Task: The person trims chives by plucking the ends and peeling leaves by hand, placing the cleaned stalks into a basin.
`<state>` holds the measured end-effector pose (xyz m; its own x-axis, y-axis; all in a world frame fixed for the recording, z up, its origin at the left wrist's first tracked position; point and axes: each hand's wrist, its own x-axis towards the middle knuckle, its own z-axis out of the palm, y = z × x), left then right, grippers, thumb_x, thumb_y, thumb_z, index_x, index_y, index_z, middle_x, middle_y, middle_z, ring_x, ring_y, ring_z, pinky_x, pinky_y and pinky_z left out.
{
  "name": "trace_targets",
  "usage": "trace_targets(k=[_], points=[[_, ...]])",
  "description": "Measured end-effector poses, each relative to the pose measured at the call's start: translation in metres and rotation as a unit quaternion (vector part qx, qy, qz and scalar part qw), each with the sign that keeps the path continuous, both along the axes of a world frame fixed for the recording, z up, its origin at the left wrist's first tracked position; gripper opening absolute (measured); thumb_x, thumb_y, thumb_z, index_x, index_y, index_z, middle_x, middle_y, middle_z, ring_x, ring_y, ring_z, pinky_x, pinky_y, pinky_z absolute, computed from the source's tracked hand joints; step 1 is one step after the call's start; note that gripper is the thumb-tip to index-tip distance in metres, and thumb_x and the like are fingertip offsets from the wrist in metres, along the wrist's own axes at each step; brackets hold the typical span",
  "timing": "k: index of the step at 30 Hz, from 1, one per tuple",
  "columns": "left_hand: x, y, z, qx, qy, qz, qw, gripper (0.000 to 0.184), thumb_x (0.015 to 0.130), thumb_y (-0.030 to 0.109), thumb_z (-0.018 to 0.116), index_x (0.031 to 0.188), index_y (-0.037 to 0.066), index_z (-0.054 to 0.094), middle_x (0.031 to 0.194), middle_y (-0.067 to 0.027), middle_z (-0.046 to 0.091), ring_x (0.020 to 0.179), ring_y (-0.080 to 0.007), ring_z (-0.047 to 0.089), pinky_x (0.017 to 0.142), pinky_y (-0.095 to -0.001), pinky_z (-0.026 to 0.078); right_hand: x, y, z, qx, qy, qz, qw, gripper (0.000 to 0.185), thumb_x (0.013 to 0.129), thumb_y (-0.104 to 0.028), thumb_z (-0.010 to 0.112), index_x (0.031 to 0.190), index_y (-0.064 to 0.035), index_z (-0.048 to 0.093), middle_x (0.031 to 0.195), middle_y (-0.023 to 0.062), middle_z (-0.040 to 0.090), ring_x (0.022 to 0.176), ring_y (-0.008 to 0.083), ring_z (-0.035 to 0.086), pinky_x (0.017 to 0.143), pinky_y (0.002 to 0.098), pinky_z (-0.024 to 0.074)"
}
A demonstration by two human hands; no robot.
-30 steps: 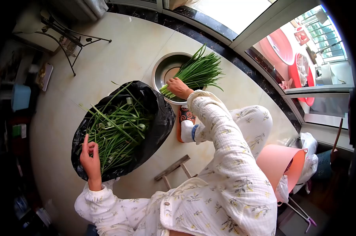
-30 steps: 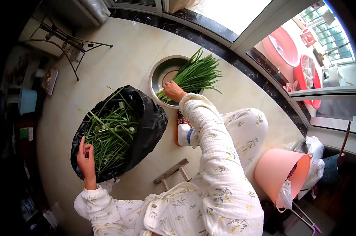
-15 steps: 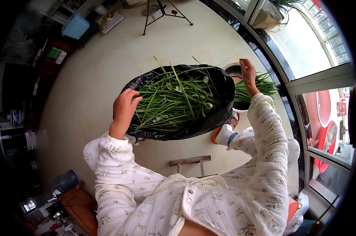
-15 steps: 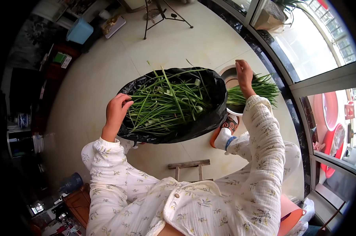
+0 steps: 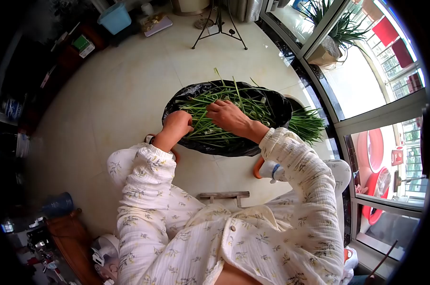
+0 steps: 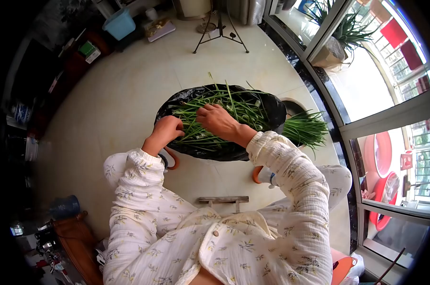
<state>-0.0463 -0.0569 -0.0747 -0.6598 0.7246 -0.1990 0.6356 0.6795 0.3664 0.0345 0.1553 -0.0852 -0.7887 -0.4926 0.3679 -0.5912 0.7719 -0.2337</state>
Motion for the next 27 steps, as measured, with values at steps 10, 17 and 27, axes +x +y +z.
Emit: trace_targets(k=[10, 17, 27], points=[[0.003, -0.017, -0.013, 0.159, -0.019, 0.020, 0.987, 0.010, 0.069, 0.008, 0.069, 0.074, 0.001, 0.063, 0.071, -0.0140, 0.064, 0.069, -0.0314, 0.063, 0.062, -0.0390, 0.048, 0.000, -0.007, 0.013, -0.055, -0.048, -0.055, 0.996, 0.016, 0.077, -0.012, 0.065, 0.092, -0.0067, 0.062, 0.097, 0.0054, 0.057, 0.095, 0.0253, 0.054, 0.083, 0.0377, 0.0435], [-0.003, -0.015, 0.004, 0.135, 0.022, 0.036, 0.990, 0.010, 0.071, 0.009, 0.067, 0.072, 0.002, 0.060, 0.069, -0.0130, 0.063, 0.067, -0.0312, 0.061, 0.060, -0.0398, 0.047, 0.008, -0.031, -0.001, 0.149, -0.022, 0.001, 0.989, 0.016, 0.069, -0.009, 0.065, 0.084, -0.0114, 0.061, 0.093, 0.0032, 0.052, 0.094, 0.0191, 0.052, 0.079, 0.0318, 0.0414], [-0.005, -0.024, -0.008, 0.102, 0.058, 0.029, 0.993, 0.008, 0.070, 0.009, 0.068, 0.071, 0.004, 0.062, 0.071, -0.0131, 0.063, 0.071, -0.0327, 0.061, 0.062, -0.0419, 0.048, 0.011, -0.010, 0.046, 0.006, 0.044, -0.010, 0.999, 0.013, 0.077, -0.010, 0.062, 0.088, -0.0071, 0.056, 0.089, 0.0055, 0.054, 0.089, 0.0233, 0.053, 0.077, 0.0352, 0.0424]])
